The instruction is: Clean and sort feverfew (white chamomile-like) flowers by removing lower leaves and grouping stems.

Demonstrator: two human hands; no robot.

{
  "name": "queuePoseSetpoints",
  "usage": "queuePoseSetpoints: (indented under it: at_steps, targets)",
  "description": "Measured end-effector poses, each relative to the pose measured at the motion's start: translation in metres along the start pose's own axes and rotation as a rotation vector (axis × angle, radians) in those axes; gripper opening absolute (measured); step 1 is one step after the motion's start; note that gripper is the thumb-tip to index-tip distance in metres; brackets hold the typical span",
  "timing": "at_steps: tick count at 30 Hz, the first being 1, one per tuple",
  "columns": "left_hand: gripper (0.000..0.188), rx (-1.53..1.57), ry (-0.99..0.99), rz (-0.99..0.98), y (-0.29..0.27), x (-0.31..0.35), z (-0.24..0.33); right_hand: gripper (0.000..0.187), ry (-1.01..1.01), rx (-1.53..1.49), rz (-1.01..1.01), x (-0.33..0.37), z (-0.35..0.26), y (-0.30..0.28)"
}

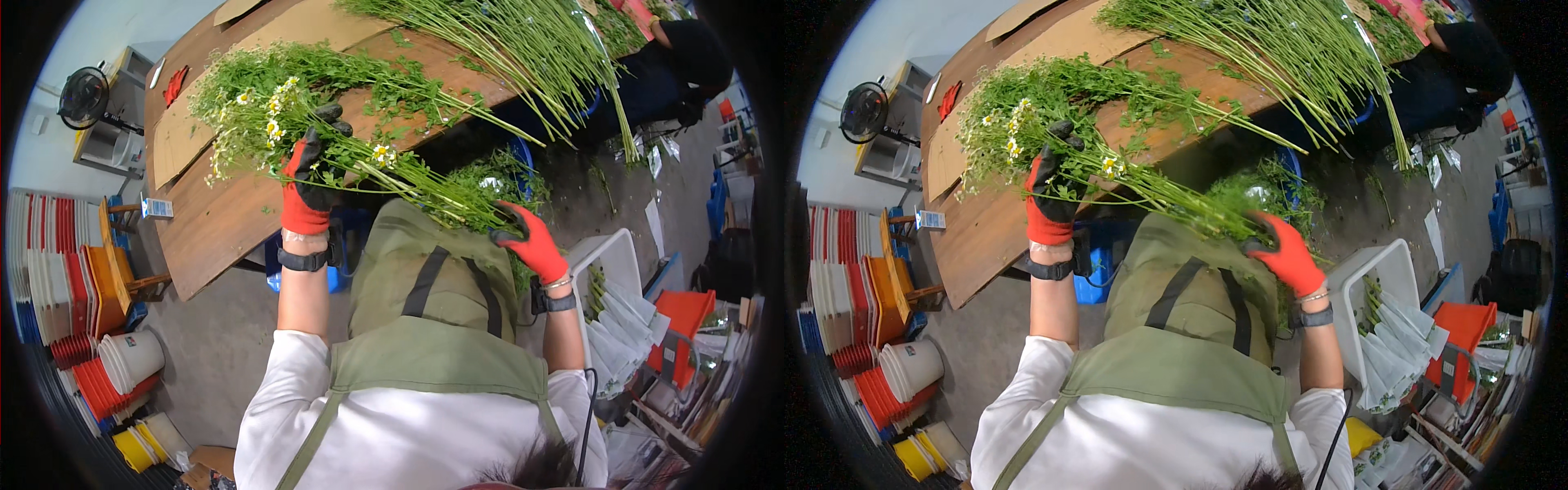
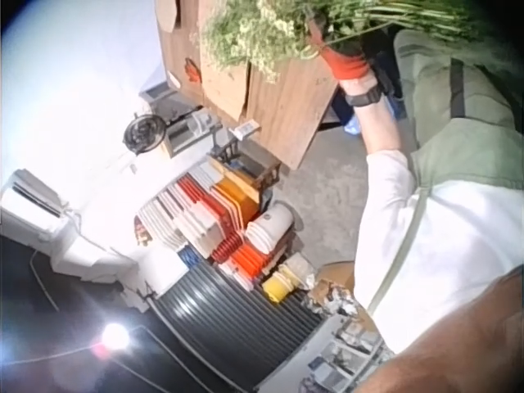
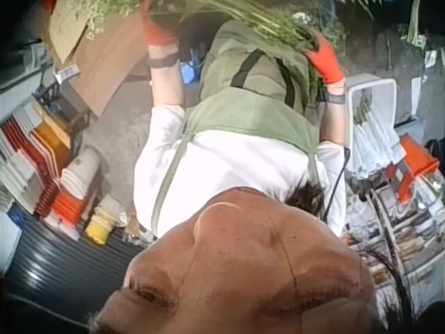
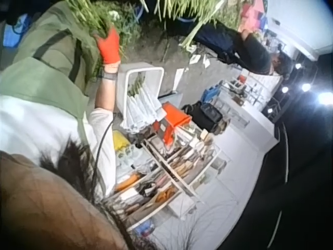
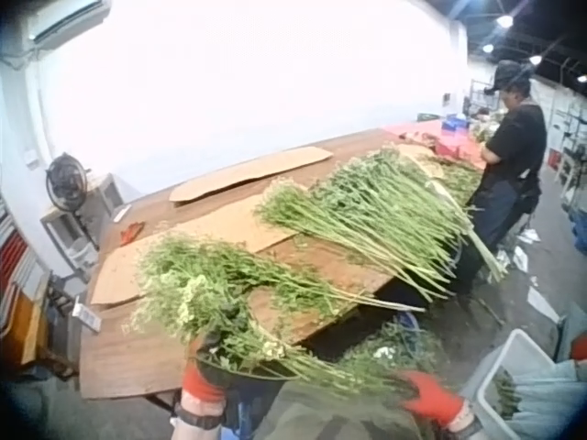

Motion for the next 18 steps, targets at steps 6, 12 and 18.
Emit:
queuePoseSetpoints:
  at_steps: [6,12,18]
  targets:
    - [0.034,-0.068,0.111,0.042,-0.012,-0.011,0.001,0.058,0.067,0.228,-0.041,0.008,0.063,0.022]
    - [0.037,0.072,0.062,0.069,-0.016,-0.013,0.002,0.07,0.051,0.119,0.077,0.014,0.025,0.007]
    - [0.036,0.045,-0.052,-0.02,0.037,0.0,0.004,0.086,-0.233,0.054,0.207,-0.042,-0.092,0.004]
Point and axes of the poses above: each hand's wrist, its own x-axis away from the middle knuckle, its own y-axis out of the palm, z = x × y, the point moved 1 cm from there along -x, towards the middle knuckle, and after that the axes turned 5 degrees about x, right-handed, at the moved point
